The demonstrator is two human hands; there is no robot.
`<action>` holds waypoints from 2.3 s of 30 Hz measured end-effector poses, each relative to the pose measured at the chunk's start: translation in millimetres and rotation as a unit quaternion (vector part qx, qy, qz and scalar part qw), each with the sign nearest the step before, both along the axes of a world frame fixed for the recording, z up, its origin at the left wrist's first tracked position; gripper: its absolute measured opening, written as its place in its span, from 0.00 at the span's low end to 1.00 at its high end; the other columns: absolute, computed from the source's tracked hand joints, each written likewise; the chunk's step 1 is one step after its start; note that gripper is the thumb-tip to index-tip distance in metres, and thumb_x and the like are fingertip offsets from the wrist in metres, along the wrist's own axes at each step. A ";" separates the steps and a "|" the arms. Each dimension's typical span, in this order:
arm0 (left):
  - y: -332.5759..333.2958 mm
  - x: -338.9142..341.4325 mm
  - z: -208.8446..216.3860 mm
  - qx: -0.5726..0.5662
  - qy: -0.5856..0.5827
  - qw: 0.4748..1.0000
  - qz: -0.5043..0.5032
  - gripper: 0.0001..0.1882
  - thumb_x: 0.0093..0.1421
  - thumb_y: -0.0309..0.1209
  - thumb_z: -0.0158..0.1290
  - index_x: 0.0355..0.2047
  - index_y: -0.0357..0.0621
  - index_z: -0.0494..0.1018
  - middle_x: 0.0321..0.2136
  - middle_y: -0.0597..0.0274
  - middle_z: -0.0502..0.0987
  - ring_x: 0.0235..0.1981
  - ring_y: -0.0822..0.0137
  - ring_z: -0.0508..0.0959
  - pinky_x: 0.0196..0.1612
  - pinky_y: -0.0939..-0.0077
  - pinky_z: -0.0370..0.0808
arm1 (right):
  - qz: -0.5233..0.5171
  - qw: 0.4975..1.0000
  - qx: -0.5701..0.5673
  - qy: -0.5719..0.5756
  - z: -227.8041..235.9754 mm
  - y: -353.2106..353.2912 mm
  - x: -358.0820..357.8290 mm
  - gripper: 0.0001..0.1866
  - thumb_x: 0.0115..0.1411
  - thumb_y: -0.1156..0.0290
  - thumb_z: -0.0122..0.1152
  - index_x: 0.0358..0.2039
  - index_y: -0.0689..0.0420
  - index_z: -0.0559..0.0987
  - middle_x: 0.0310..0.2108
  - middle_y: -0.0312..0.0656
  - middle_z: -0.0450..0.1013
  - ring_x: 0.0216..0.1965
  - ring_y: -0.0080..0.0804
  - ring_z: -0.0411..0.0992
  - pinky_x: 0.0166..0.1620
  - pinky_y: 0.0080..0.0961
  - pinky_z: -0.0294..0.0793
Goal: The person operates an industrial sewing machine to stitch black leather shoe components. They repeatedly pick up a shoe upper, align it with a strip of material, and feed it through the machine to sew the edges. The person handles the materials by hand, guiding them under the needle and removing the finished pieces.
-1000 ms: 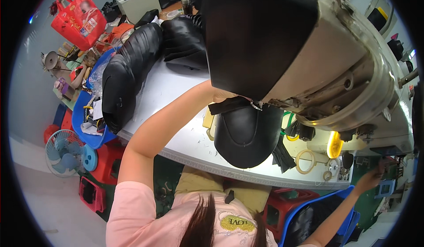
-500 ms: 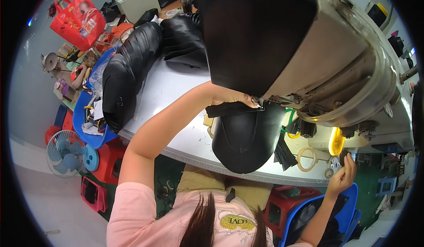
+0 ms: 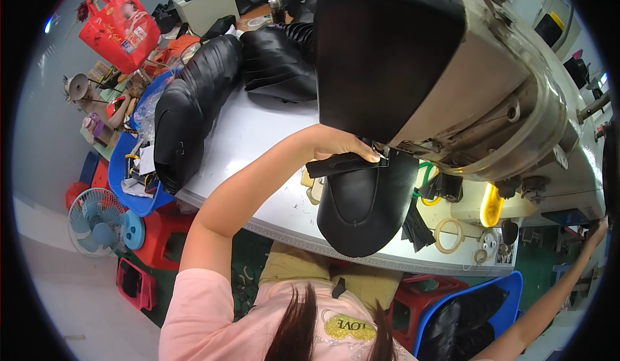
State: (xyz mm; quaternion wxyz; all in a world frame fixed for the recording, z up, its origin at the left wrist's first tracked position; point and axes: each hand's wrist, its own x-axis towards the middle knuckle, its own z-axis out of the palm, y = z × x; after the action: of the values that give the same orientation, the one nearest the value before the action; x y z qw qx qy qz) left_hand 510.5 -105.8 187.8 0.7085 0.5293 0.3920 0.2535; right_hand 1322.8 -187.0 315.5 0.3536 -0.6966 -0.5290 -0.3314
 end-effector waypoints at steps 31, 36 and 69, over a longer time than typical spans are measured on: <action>-112.0 -21.7 -66.3 0.209 -0.210 0.953 0.063 0.05 0.49 0.27 0.57 0.26 0.52 0.73 0.25 0.67 0.67 0.39 0.63 0.68 0.59 0.53 0.49 | 0.607 0.420 -0.436 0.515 -195.5 -56.9 -598.6 0.08 0.55 0.73 0.55 0.32 0.62 0.69 0.31 0.38 0.66 0.35 0.21 0.66 0.40 0.19 0.66; -110.0 -30.7 -66.2 0.313 -0.217 0.924 0.033 0.08 0.49 0.26 0.53 0.31 0.46 0.69 0.27 0.68 0.69 0.42 0.63 0.70 0.61 0.61 0.45 | 0.622 0.485 -0.426 0.443 -184.2 -55.5 -610.9 0.10 0.53 0.72 0.58 0.31 0.64 0.69 0.30 0.41 0.66 0.34 0.28 0.67 0.37 0.21 0.67; -194.0 -16.8 -93.2 -0.007 -0.147 0.977 0.152 0.20 0.63 0.35 0.40 0.50 0.35 0.58 0.38 0.50 0.72 0.32 0.60 0.75 0.35 0.67 0.74 | 0.462 0.796 0.003 0.392 -186.2 -43.2 -607.4 0.04 0.50 0.80 0.58 0.27 0.64 0.72 0.22 0.41 0.65 0.22 0.26 0.62 0.26 0.18 0.61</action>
State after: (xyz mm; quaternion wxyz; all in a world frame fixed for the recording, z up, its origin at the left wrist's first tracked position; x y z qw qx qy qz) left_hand 493.7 -299.9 94.5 0.7151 0.4156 0.3615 0.4304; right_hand 715.4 -230.2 129.4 0.6435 -0.4389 -0.6034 0.1708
